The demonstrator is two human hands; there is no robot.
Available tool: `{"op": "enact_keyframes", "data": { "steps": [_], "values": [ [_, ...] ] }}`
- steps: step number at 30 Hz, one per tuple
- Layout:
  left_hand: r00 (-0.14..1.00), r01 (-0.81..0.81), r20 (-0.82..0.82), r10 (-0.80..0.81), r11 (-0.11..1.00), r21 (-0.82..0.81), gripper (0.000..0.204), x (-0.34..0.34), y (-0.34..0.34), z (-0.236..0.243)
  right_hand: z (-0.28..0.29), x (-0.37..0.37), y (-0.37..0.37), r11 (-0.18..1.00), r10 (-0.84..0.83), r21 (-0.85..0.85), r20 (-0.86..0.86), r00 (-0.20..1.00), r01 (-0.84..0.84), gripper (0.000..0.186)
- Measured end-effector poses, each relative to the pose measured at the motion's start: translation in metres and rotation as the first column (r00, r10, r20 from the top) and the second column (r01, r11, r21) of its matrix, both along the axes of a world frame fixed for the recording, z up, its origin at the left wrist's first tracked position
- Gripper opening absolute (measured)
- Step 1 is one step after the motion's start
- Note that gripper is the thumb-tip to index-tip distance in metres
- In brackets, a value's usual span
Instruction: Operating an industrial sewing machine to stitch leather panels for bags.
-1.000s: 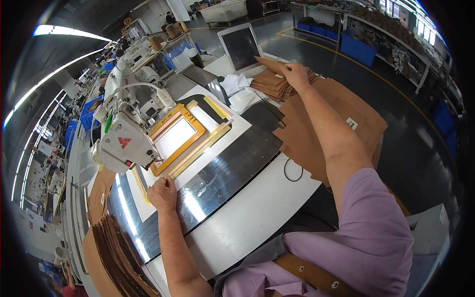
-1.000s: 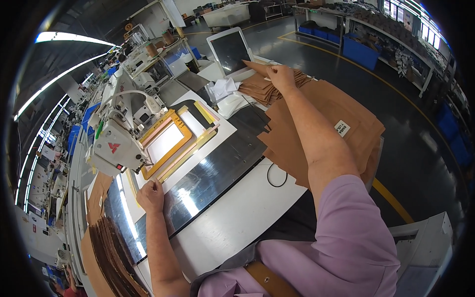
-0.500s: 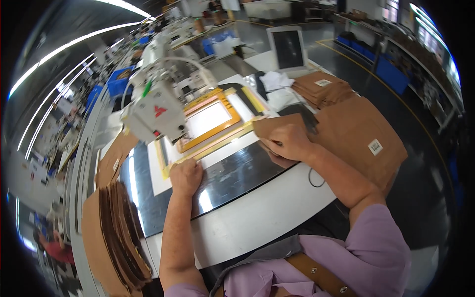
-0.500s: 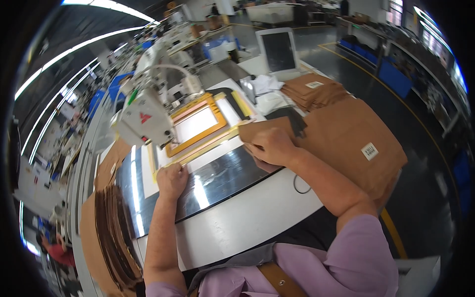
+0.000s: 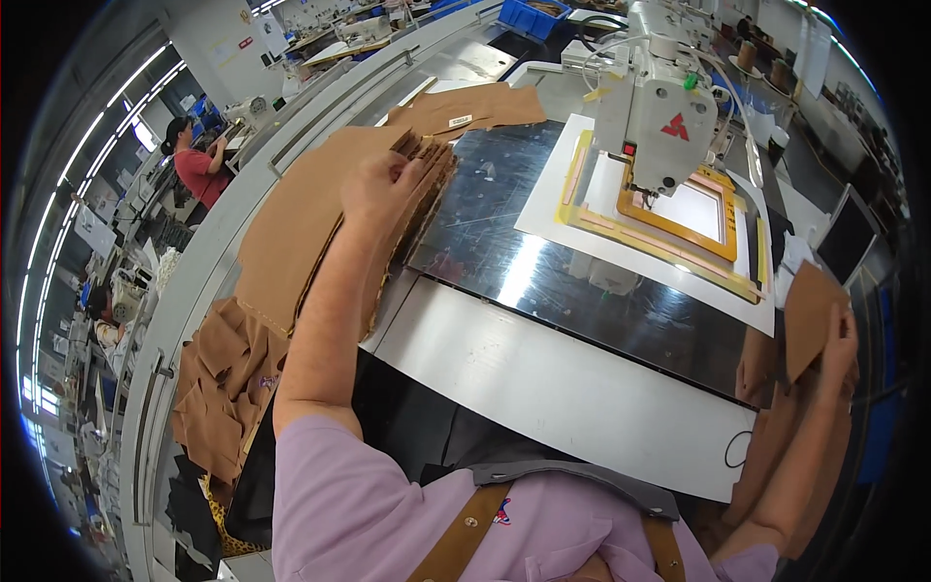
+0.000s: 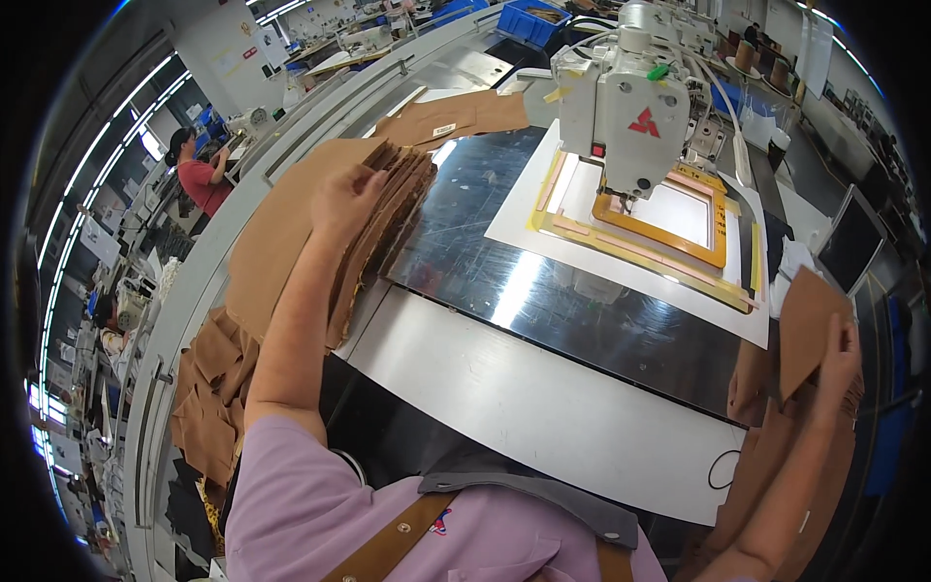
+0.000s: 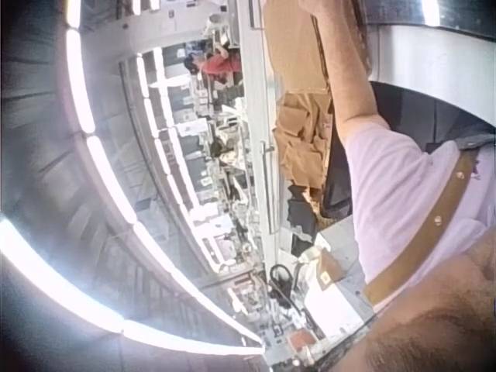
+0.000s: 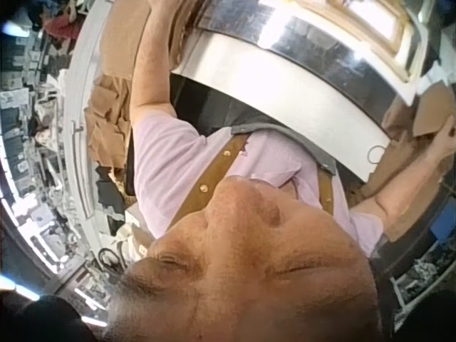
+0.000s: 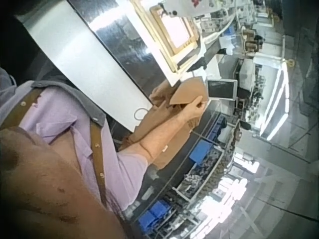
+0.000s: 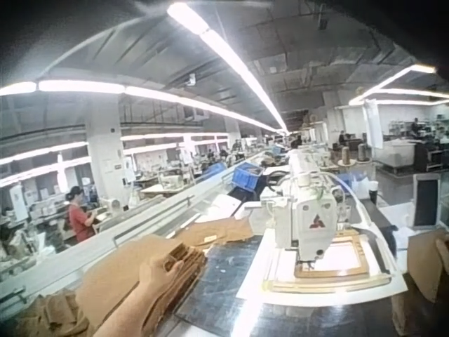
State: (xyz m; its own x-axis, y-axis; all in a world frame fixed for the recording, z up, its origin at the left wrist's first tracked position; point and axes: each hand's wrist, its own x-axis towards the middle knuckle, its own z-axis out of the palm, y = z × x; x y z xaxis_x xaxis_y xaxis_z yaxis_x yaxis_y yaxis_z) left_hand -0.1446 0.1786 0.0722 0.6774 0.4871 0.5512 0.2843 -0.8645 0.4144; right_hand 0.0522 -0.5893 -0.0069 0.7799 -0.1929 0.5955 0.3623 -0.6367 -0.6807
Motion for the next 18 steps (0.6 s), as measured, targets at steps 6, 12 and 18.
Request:
{"op": "enact_keyframes", "data": {
  "steps": [6, 12, 18],
  "values": [
    [0.975, -0.152, -0.187, 0.124, 0.977, -0.147, 0.034, -0.052, 0.13, 0.003, 0.062, 0.051, -0.095, 0.97, -0.133, -0.182, 0.153, 0.979, 0.161, 0.028],
    [0.931, -0.086, -0.363, 0.049, 0.993, -0.085, 0.024, -0.036, 0.142, 0.015, 0.069, 0.049, -0.11, 0.702, -0.045, -0.693, 0.189, 0.981, 0.166, 0.021],
    [0.932, -0.143, -0.321, 0.17, 0.984, 0.104, 0.017, -0.031, 0.138, 0.011, -0.006, 0.006, -0.028, 0.805, -0.078, -0.569, -0.379, 0.922, -0.166, 0.03]
  ]
}}
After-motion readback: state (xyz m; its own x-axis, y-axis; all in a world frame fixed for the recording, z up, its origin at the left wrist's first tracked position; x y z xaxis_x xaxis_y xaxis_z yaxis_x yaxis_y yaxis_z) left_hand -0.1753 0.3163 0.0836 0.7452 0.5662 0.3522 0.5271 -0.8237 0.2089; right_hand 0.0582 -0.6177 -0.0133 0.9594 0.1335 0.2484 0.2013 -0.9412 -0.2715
